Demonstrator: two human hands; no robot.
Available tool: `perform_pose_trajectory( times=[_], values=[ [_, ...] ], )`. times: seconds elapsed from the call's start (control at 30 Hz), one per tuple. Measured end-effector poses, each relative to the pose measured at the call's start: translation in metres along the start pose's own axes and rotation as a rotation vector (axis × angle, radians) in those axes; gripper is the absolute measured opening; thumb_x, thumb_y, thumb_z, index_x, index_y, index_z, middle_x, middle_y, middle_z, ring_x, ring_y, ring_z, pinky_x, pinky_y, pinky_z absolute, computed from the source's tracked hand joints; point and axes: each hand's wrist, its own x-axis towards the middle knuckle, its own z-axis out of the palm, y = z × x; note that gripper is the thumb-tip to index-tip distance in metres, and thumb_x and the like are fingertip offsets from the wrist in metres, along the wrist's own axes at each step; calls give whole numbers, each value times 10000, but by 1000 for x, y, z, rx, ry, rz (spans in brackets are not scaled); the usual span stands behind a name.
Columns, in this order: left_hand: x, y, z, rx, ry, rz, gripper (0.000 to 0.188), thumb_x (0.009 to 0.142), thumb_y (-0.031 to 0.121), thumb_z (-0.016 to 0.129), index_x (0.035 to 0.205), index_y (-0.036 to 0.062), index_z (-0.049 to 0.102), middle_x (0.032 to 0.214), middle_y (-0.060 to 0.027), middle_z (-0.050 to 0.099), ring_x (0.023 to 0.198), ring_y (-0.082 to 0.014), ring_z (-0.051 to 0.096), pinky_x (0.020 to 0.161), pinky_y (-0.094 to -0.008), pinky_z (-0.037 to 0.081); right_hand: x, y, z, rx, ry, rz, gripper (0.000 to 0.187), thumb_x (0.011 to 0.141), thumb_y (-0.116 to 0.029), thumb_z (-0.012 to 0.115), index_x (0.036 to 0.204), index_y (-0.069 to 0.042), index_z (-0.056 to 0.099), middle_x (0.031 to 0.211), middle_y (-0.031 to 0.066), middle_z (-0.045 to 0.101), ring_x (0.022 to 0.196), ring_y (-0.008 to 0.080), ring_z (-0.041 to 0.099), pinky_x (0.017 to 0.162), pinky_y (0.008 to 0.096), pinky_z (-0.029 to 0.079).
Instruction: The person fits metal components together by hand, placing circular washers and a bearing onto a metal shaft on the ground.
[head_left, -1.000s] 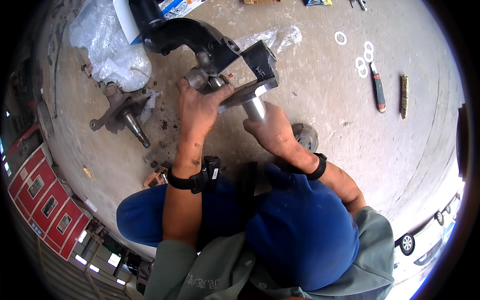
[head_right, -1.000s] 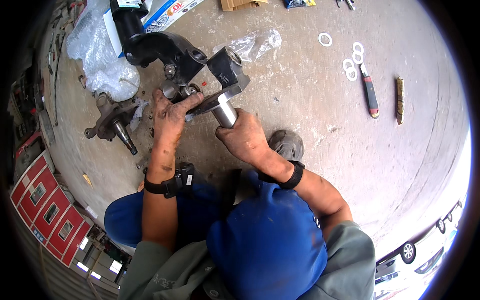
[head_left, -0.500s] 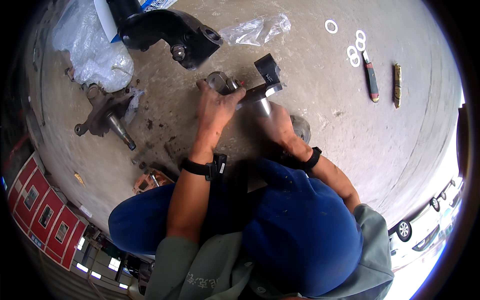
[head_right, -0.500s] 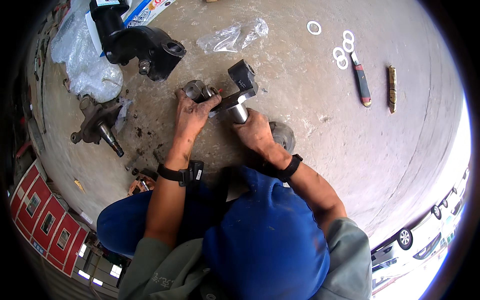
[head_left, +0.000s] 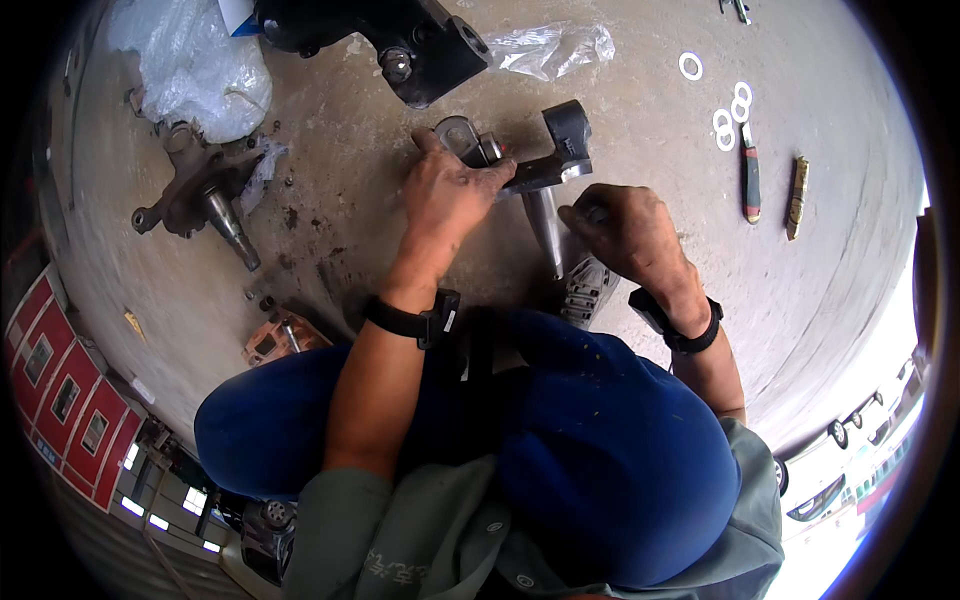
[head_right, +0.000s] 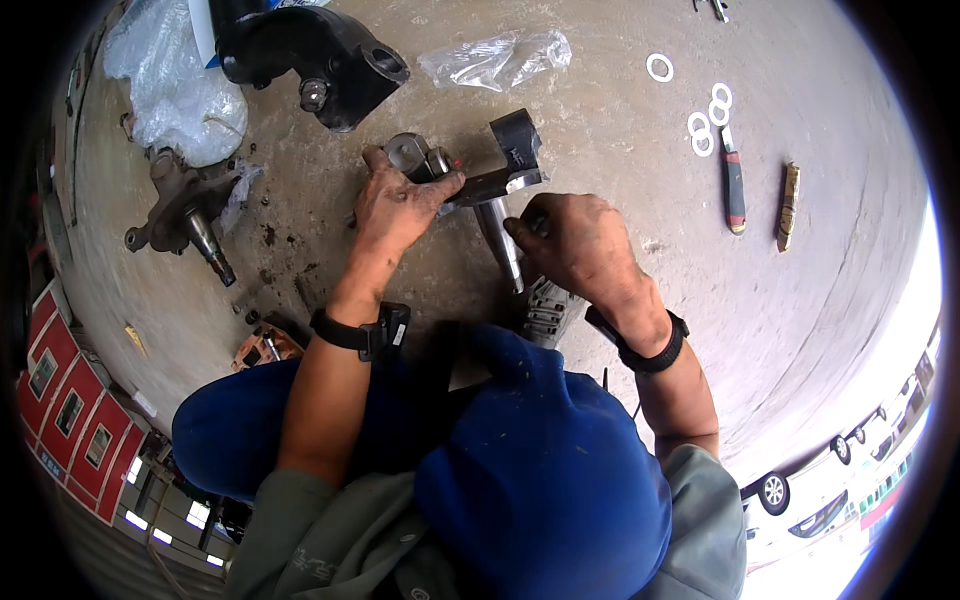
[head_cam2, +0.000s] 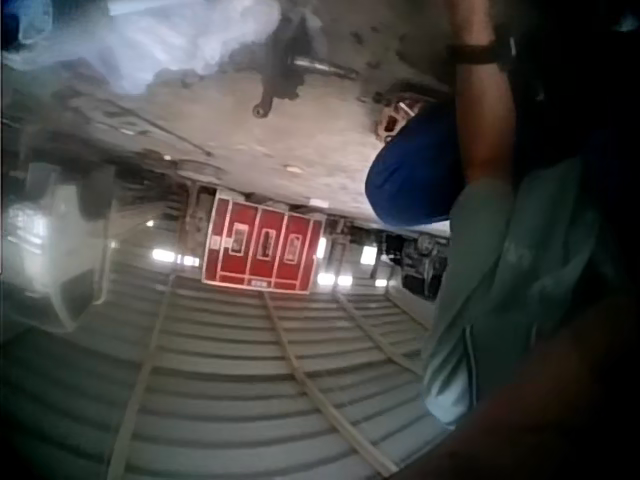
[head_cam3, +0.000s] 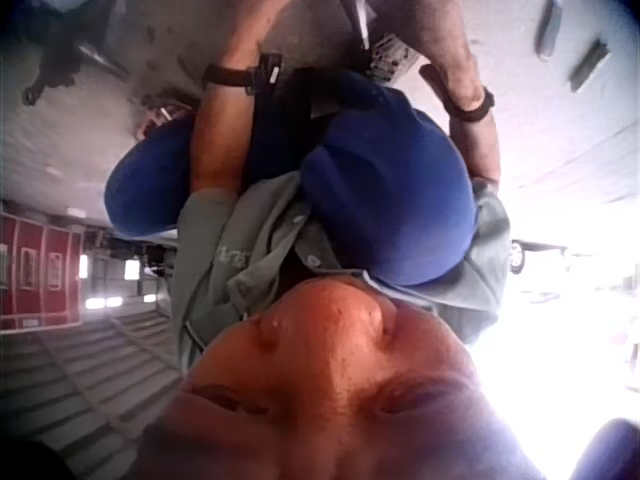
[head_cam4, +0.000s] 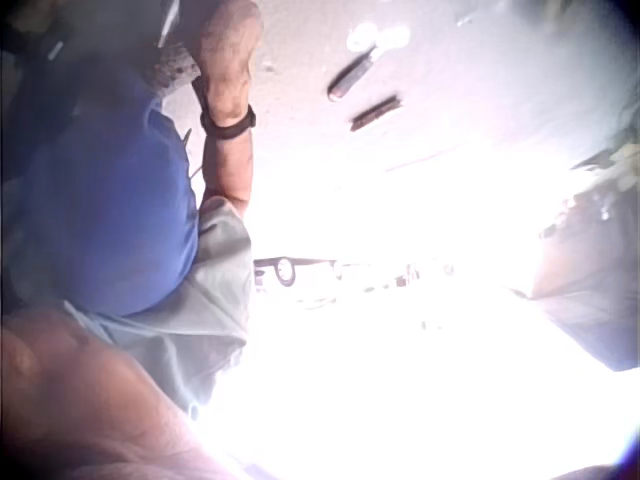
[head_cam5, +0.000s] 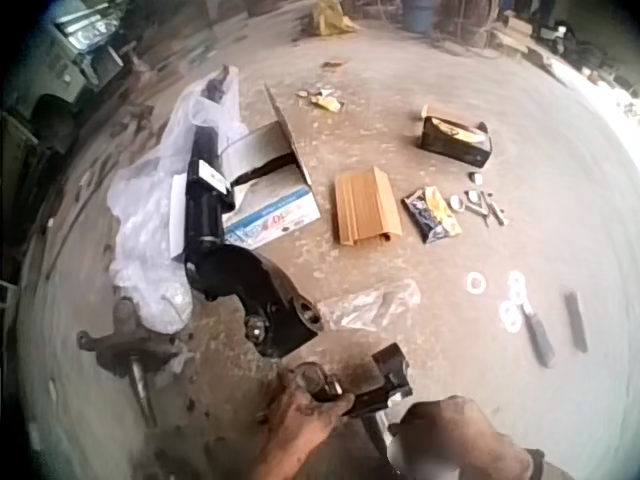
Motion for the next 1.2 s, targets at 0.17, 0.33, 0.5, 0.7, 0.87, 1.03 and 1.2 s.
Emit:
perform_pose_trajectory(
  times=[0.17, 0.33, 0.5, 0.7, 0.87, 1.03, 1.2],
  values=[
    [-9, -5, 6, -25, 16, 45, 840, 718, 372, 859, 1188, -134, 381, 1042, -366, 650, 981, -501, 666, 920, -499, 522, 45, -22, -44, -113, 350, -620, 415, 833, -231, 806, 1152, -27, 636, 977, 169, 725, 1032, 303, 688, 874, 400, 562],
    [-10, -12, 4, -84, -24, 78, 841, 711, 384, 862, 1189, -120, 386, 1104, -335, 636, 1054, -483, 643, 945, -506, 506, 107, -39, -16, -256, -88, -631, 638, 760, -267, 864, 1282, -10, 602, 1131, 200, 695, 1104, 361, 660, 988, 421, 528],
    [-6, -34, 3, -107, -48, 224, 669, 751, 346, 809, 1203, -56, 521, 1145, -242, 567, 1000, -468, 645, 920, -508, 512, 124, -52, -23, -207, -405, -488, 616, 740, -262, 877, 1242, -3, 632, 1113, 193, 711, 1083, 346, 674, 950, 408, 530],
    [0, -48, -3, 128, -103, 434, 452, 769, 297, 756, 1127, 40, 655, 1156, -218, 509, 1011, -457, 629, 902, -511, 512, 134, -45, -15, -226, -373, -564, 479, 756, -241, 860, 1120, 8, 671, 985, 156, 721, 940, 320, 693, 868, 391, 550],
    [-1, -41, -1, -61, -116, 300, 393, 774, 275, 738, 1093, 55, 669, 1153, -209, 522, 1008, -435, 634, 918, -494, 510, 136, -41, -22, -244, -365, -563, 448, 735, -176, 857, 1104, 10, 681, 976, 149, 723, 922, 307, 694, 850, 386, 559],
    [-3, -39, -7, -74, -143, 314, 413, 766, 282, 734, 1102, 51, 665, 1168, -199, 525, 1047, -440, 617, 938, -501, 501, 138, -41, -23, -200, -382, -541, 508, 725, -141, 858, 1176, 6, 678, 1065, 165, 730, 983, 302, 702, 889, 368, 560],
    [-5, -27, -17, -347, -252, 131, 609, 811, 222, 739, 1298, -15, 462, 1207, -177, 548, 1091, -334, 618, 973, -411, 484, 136, -33, -39, -125, -272, -548, 558, 785, -180, 855, 1271, 3, 651, 1165, 185, 719, 1064, 301, 702, 964, 383, 552]
  ],
)
